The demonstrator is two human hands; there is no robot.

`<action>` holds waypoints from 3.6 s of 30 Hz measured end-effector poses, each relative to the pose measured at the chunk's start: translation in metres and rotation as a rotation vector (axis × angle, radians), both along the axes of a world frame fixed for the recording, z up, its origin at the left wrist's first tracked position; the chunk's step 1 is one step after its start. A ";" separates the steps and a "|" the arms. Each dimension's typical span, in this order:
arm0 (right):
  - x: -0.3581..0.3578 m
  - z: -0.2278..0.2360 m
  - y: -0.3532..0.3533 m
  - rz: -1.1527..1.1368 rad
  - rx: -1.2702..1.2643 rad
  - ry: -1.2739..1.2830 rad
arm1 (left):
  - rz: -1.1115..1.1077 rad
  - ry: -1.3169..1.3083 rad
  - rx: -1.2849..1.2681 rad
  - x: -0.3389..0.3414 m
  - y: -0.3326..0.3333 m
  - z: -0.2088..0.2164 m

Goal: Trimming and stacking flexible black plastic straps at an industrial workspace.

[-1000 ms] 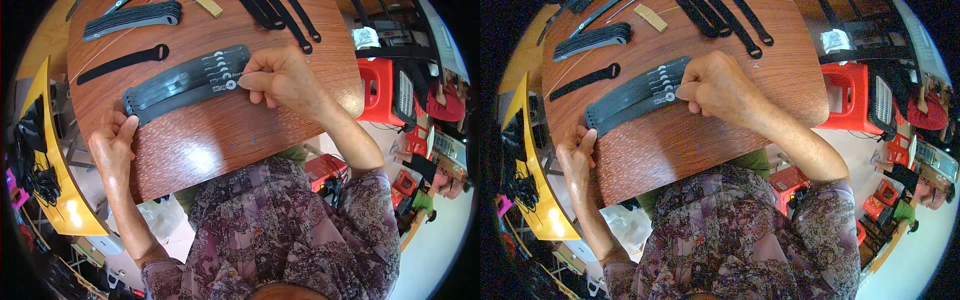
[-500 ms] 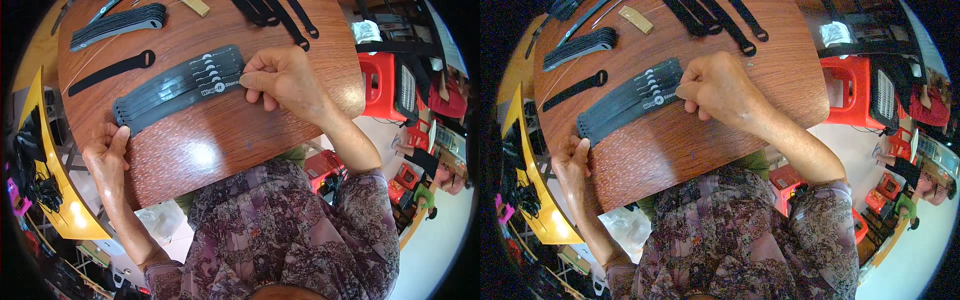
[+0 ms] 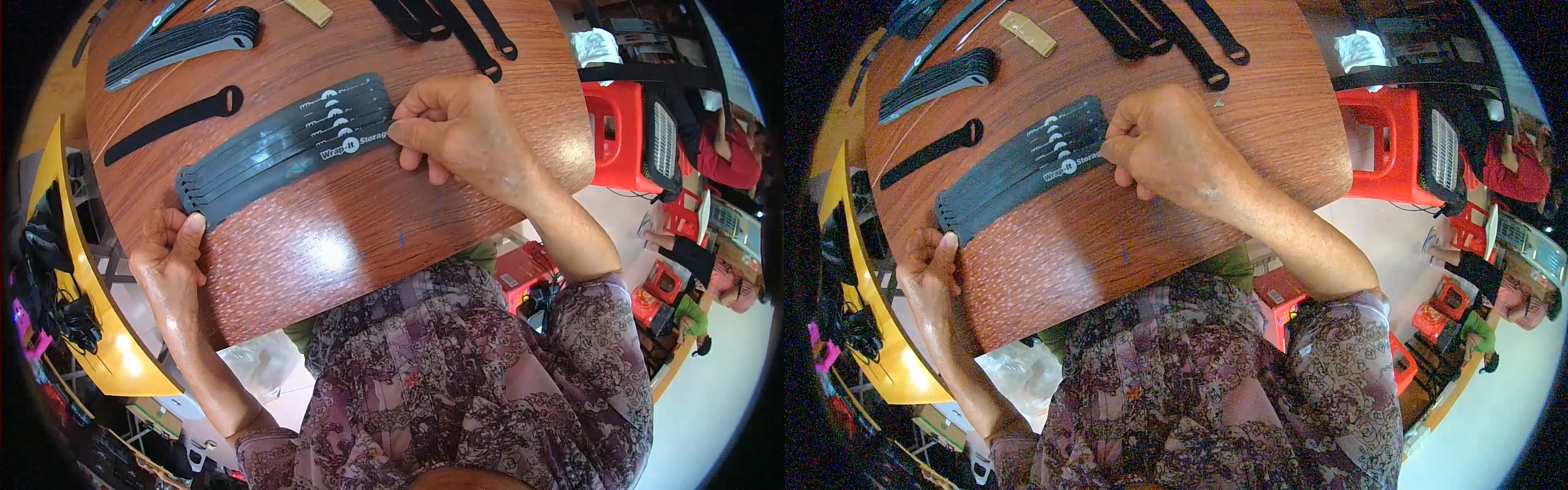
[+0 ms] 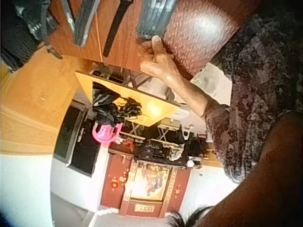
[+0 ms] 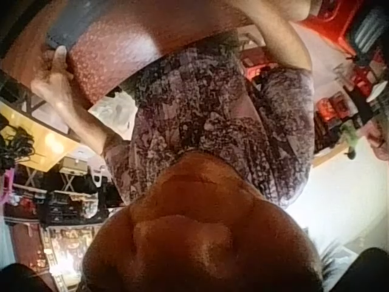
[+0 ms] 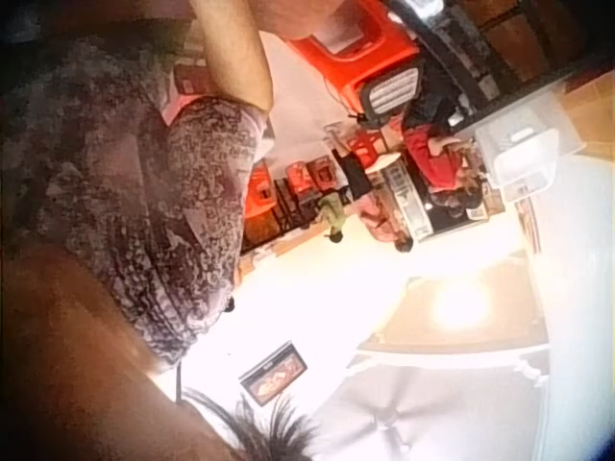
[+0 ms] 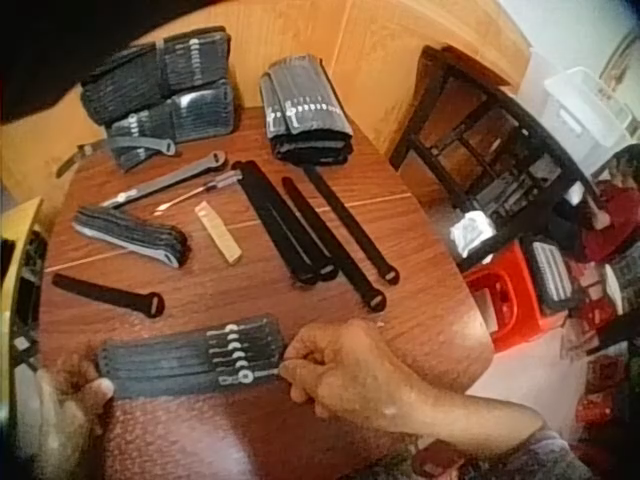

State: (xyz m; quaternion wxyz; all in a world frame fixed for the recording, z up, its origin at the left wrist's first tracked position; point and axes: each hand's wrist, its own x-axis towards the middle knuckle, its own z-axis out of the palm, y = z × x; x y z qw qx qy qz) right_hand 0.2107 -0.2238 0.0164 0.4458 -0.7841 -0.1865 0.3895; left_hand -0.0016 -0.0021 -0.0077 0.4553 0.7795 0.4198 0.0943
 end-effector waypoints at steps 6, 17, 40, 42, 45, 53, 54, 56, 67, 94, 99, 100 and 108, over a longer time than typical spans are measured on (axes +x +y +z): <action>0.000 0.000 0.001 0.009 -0.069 0.010 | 0.029 0.028 0.005 0.001 -0.001 0.002; 0.000 0.000 0.004 0.001 -0.108 -0.020 | 0.010 0.030 0.007 0.002 -0.002 0.003; -0.050 -0.006 0.025 0.441 0.085 -1.383 | -0.061 0.197 0.179 0.001 0.001 0.010; -0.059 -0.009 0.040 0.685 0.200 -1.218 | -0.070 0.163 0.179 0.005 0.000 0.012; -0.047 -0.035 0.037 0.759 0.198 -1.187 | -0.089 0.176 0.264 0.007 0.000 0.010; -0.020 0.007 0.006 0.570 0.113 -1.336 | -0.029 0.055 0.004 0.003 0.015 0.017; -0.026 0.027 0.007 0.503 0.252 -1.082 | 0.048 -0.075 -0.125 -0.004 0.022 0.010; -0.041 0.057 0.006 0.417 0.562 -0.681 | 0.066 -0.152 -0.060 -0.005 0.030 0.007; -0.026 0.082 -0.112 0.364 0.808 -0.300 | -0.563 -0.010 0.658 0.086 0.030 0.012; -0.043 0.067 -0.005 0.129 0.934 0.017 | -0.551 -0.198 0.693 0.076 0.077 0.052; -0.043 0.054 0.018 -0.014 1.114 -0.831 | -0.543 -0.413 0.785 0.017 0.027 0.125; -0.047 0.062 0.027 -0.074 1.135 -1.024 | -0.558 -0.528 0.775 0.010 0.002 0.133; -0.065 0.096 0.034 0.568 0.948 -0.248 | -0.786 -0.921 0.388 0.002 -0.047 0.126</action>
